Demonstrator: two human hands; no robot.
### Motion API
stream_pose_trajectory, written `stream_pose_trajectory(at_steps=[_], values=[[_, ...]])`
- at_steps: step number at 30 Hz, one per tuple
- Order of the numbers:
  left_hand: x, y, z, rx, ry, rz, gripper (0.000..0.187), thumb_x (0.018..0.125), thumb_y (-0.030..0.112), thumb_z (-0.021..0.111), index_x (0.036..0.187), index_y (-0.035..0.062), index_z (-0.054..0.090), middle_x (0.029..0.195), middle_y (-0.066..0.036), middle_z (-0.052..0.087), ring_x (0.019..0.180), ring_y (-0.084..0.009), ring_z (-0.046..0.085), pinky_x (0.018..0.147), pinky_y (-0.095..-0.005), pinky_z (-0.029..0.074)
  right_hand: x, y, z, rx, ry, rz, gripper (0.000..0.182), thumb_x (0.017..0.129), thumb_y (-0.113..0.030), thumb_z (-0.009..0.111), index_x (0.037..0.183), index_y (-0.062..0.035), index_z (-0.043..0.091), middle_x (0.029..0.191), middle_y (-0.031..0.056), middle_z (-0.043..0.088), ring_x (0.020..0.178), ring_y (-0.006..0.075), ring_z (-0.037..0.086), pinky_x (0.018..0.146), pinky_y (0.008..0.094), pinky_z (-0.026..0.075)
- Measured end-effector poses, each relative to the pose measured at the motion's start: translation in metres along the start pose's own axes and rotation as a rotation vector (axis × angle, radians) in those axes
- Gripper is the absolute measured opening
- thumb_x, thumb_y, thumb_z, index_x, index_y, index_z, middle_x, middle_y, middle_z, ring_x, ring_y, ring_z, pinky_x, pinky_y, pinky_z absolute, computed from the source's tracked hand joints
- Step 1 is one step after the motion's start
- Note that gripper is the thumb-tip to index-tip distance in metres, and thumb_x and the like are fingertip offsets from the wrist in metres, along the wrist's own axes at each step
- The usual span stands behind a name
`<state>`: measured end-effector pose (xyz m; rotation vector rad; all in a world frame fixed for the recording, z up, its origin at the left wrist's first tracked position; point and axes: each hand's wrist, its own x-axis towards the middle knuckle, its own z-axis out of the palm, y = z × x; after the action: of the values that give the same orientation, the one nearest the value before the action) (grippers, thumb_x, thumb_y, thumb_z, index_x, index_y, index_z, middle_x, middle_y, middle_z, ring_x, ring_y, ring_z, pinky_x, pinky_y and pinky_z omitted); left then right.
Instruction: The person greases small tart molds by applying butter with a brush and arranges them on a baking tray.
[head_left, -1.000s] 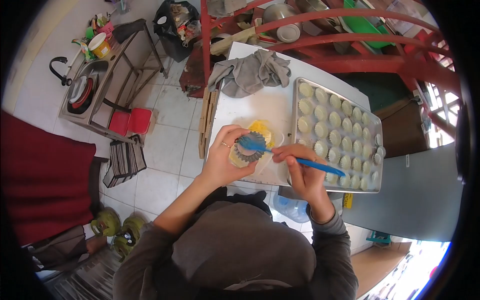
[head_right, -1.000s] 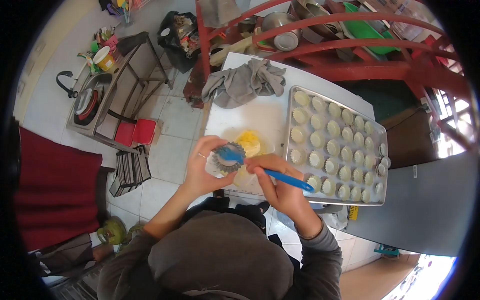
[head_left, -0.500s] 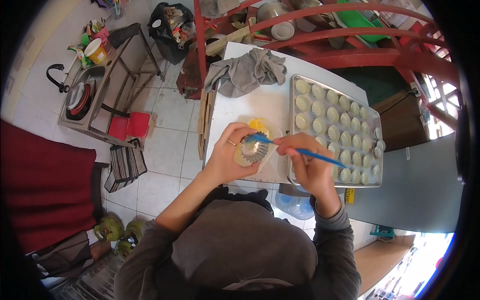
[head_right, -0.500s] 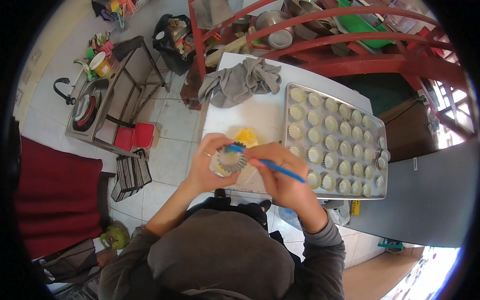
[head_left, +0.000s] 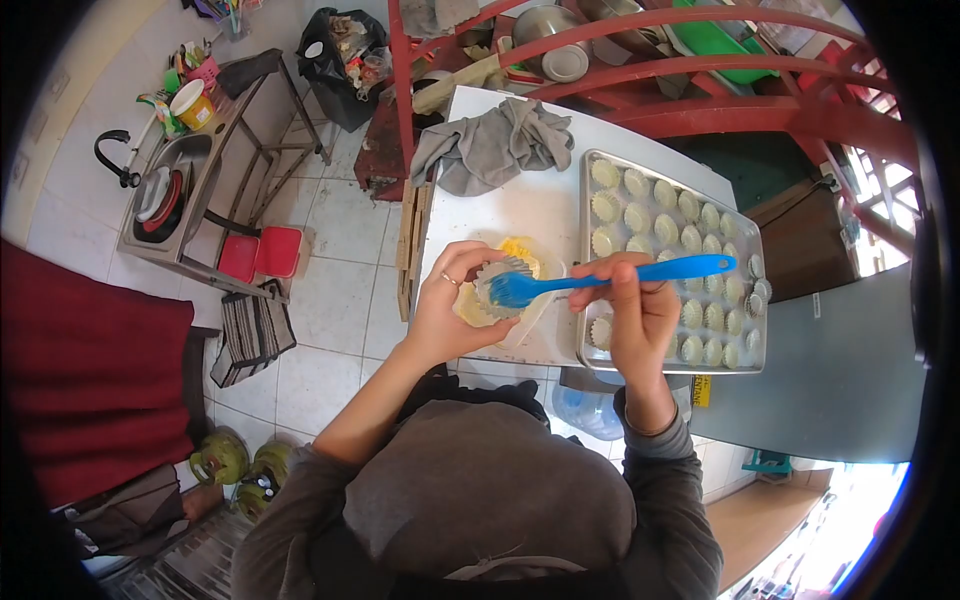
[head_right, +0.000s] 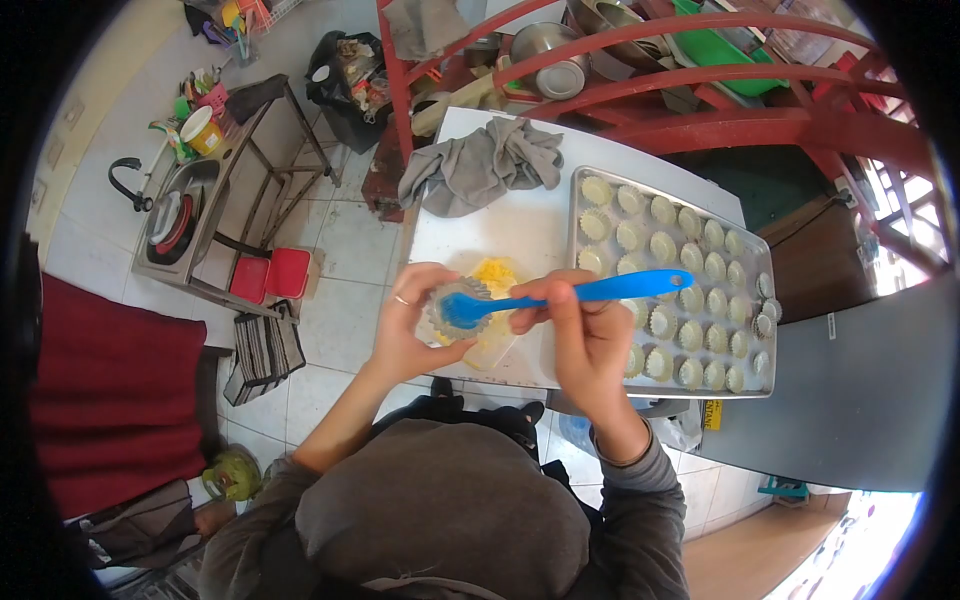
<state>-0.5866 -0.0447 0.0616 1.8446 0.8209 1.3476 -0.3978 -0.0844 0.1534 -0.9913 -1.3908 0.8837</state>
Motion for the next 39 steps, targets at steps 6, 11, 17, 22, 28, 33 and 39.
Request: stream_pose_trajectory(at_steps=[6,11,17,22,28,33,39], values=[[-0.006,-0.003,0.003,-0.335,-0.093,-0.184,0.067,0.060,0.004,0.082,0.119,0.0030,0.052,0.122,-0.009,0.051,0.103,-0.0144,0.051,0.082,-0.0282,0.042,-0.009,0.011,0.003,-0.038,0.023,0.065,0.025,0.099,-0.015,0.042,0.094,0.0053,0.055,0.084,0.0136,0.063,0.068,0.0152,0.064,0.065,0.0264,0.053],[-0.015,-0.014,0.007,-0.725,-0.061,-0.281,0.070,0.062,0.001,0.081,0.123,0.0017,0.047,0.120,-0.010,0.055,0.111,-0.0182,0.052,0.094,-0.0308,0.040,0.001,0.028,0.005,0.545,0.192,0.232,0.020,0.098,-0.016,0.043,0.097,0.0035,0.049,0.090,0.0172,0.063,0.069,0.0202,0.065,0.065,0.0312,0.056],[-0.017,-0.020,0.004,-1.252,-0.045,-0.481,0.083,0.063,0.014,0.083,0.131,0.0015,0.037,0.123,-0.015,0.053,0.113,-0.0280,0.053,0.098,-0.0430,0.042,-0.006,0.019,-0.008,0.193,0.007,0.009,0.019,0.097,-0.014,0.045,0.097,0.0050,0.049,0.091,0.0179,0.061,0.074,0.0228,0.067,0.067,0.0330,0.057],[-0.015,-0.008,0.011,-1.420,-0.111,-0.543,0.081,0.071,0.031,0.078,0.132,0.0008,0.034,0.126,-0.018,0.050,0.114,-0.0343,0.053,0.098,-0.0512,0.042,0.002,0.011,0.018,0.185,0.109,-0.210,0.012,0.093,-0.006,0.052,0.093,0.0060,0.055,0.080,0.0121,0.061,0.072,0.0215,0.067,0.066,0.0297,0.055],[-0.018,-0.007,0.011,-1.287,-0.179,-0.552,0.085,0.073,0.048,0.072,0.133,0.0011,0.035,0.127,-0.020,0.050,0.113,-0.0373,0.053,0.099,-0.0555,0.040,0.004,-0.003,0.006,-0.210,-0.059,-0.354,0.008,0.088,-0.006,0.060,0.089,0.0015,0.059,0.081,0.0124,0.064,0.068,0.0212,0.066,0.065,0.0282,0.051],[-0.017,-0.016,0.013,-1.530,-0.252,-0.478,0.084,0.076,0.055,0.066,0.134,0.0026,0.035,0.123,-0.019,0.051,0.111,-0.0334,0.055,0.100,-0.0575,0.038,-0.002,-0.002,-0.001,-0.213,0.019,-0.488,0.016,0.081,-0.008,0.068,0.093,-0.0002,0.060,0.088,0.0131,0.066,0.076,0.0239,0.065,0.067,0.0316,0.050],[-0.015,0.000,0.014,-1.449,-0.262,-0.553,0.084,0.079,0.057,0.060,0.137,0.0036,0.031,0.125,-0.020,0.048,0.107,-0.0279,0.056,0.100,-0.0638,0.032,0.001,-0.003,0.003,-0.348,-0.165,-0.624,0.022,0.077,-0.014,0.071,0.093,-0.0003,0.063,0.088,0.0136,0.065,0.076,0.0242,0.065,0.064,0.0303,0.052]])
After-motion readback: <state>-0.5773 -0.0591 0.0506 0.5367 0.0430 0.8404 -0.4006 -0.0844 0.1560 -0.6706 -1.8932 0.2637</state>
